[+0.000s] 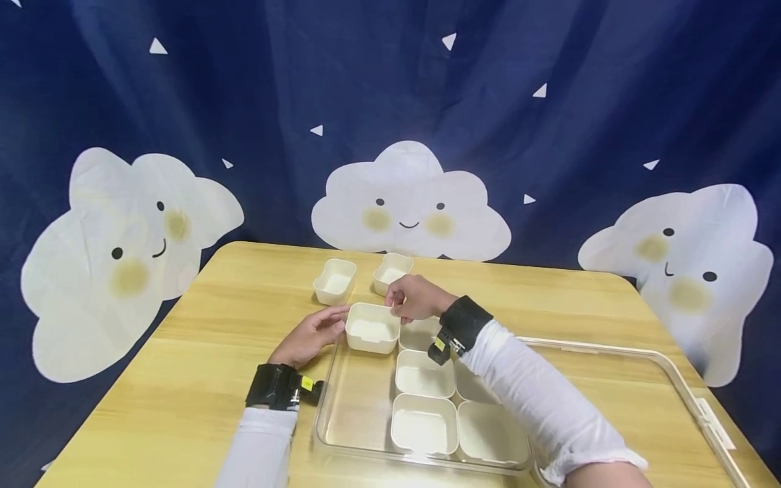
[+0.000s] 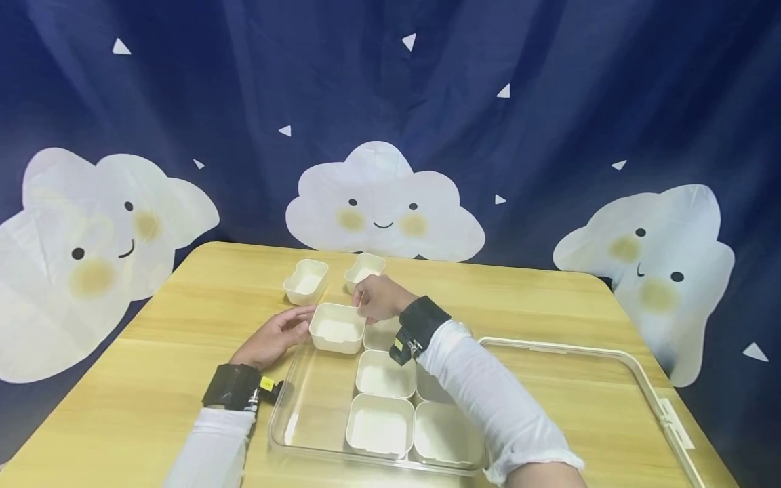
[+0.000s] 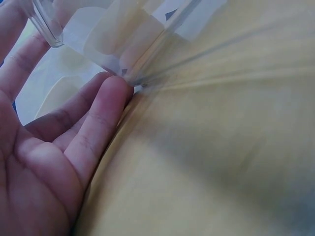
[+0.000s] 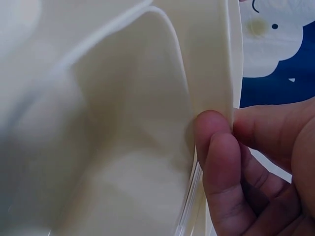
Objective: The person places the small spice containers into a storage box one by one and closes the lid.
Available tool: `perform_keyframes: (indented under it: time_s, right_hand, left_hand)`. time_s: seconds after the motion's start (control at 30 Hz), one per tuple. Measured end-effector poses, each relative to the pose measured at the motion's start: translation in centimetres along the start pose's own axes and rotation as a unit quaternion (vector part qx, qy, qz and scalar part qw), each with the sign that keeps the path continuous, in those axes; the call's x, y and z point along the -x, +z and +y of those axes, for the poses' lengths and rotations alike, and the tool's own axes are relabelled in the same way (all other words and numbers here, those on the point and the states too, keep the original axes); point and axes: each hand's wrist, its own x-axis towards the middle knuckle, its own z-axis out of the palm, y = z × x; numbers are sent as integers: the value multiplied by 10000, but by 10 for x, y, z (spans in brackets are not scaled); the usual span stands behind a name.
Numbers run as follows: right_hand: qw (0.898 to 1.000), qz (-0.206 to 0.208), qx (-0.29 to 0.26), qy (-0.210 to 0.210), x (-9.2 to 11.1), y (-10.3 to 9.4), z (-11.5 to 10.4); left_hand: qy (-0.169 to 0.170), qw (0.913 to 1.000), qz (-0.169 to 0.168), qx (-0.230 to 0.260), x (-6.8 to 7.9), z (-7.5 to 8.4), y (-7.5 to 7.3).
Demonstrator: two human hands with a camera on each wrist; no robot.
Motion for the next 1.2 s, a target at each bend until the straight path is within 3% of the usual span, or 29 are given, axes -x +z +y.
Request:
perform_keyframes:
  time_s: [0.33, 0.63, 1.2]
  right_hand:
    - [9998, 22, 177, 73, 1, 2, -3]
    - [9997, 56, 202, 140, 1, 3, -3]
    - [9975, 284, 646, 36, 2, 8, -8]
  left_hand:
    - [57, 10000, -39, 11, -1, -1, 0]
    - [-170, 9998, 58, 59, 2, 4, 2]
    - [-198, 9994, 154, 230, 2, 4, 4]
